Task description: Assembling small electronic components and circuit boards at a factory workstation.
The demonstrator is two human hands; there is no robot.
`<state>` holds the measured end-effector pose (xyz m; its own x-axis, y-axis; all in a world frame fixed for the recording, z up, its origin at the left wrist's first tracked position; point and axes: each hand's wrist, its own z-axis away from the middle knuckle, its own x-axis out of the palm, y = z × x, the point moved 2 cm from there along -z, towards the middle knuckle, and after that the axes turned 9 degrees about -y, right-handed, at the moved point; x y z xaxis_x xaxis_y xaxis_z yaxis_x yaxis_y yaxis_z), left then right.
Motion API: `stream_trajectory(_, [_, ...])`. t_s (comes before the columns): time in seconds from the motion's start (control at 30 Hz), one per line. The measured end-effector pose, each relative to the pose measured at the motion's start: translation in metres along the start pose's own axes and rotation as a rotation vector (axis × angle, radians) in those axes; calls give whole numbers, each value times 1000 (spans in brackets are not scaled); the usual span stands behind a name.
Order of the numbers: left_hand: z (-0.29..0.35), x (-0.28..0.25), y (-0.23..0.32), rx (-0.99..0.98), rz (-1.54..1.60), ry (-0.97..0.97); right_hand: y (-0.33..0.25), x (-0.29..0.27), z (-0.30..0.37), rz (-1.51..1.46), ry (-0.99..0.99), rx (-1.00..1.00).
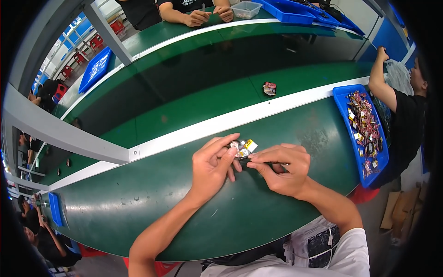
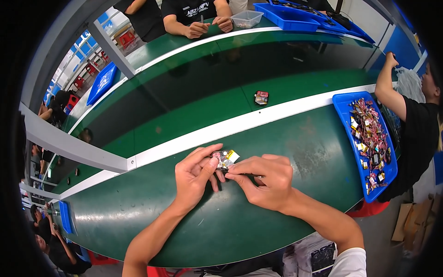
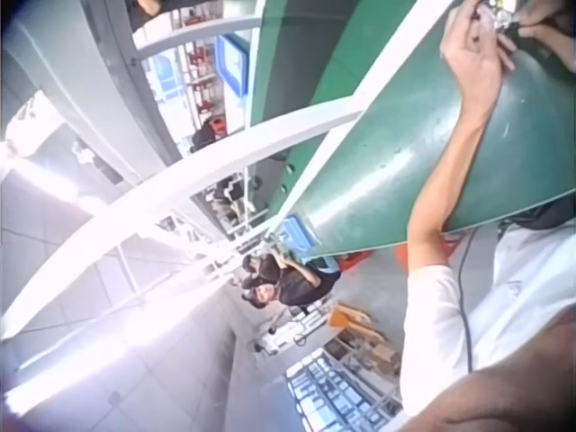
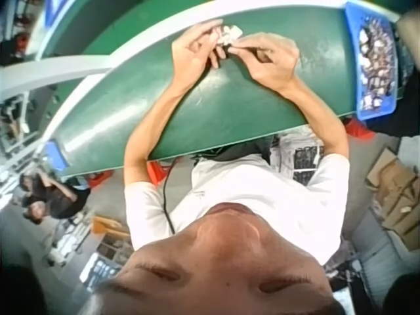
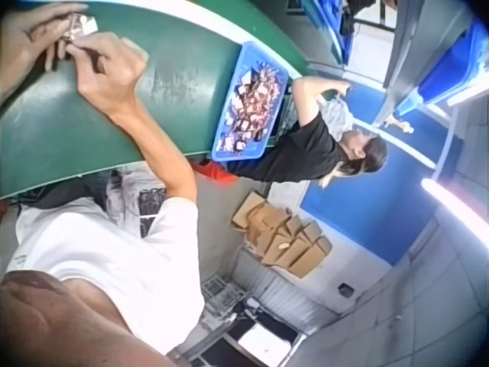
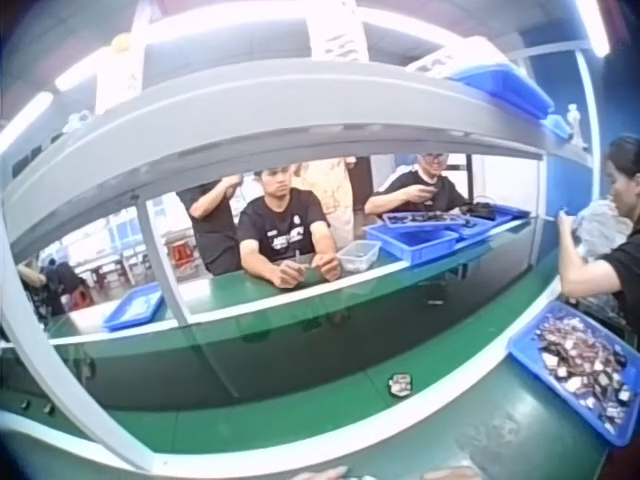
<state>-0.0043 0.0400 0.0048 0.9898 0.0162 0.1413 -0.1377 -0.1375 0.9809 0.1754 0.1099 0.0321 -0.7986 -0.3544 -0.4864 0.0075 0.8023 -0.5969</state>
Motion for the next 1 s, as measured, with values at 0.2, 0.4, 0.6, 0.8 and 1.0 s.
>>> stream_trajectory(0.2, [0, -5, 0, -54, 4, -45, -3, 2, -2, 59, -12, -49])
stream_trajectory(0.4, [-1, -1, 3, -127, 12, -31, -3, 1, 0, 155, -43, -155])
stream_trajectory(0.6, [-2, 0, -2, -104, 16, -52, 1, 3, 1, 119, -30, -135])
stream_trajectory(0.8, [5, -7, -1, -115, -91, -19, -19, 0, -18, -9, 49, -107])
stream_trajectory(1.0, [-2, 2, -3, -112, -61, -55, 0, 5, 4, 160, -44, -147])
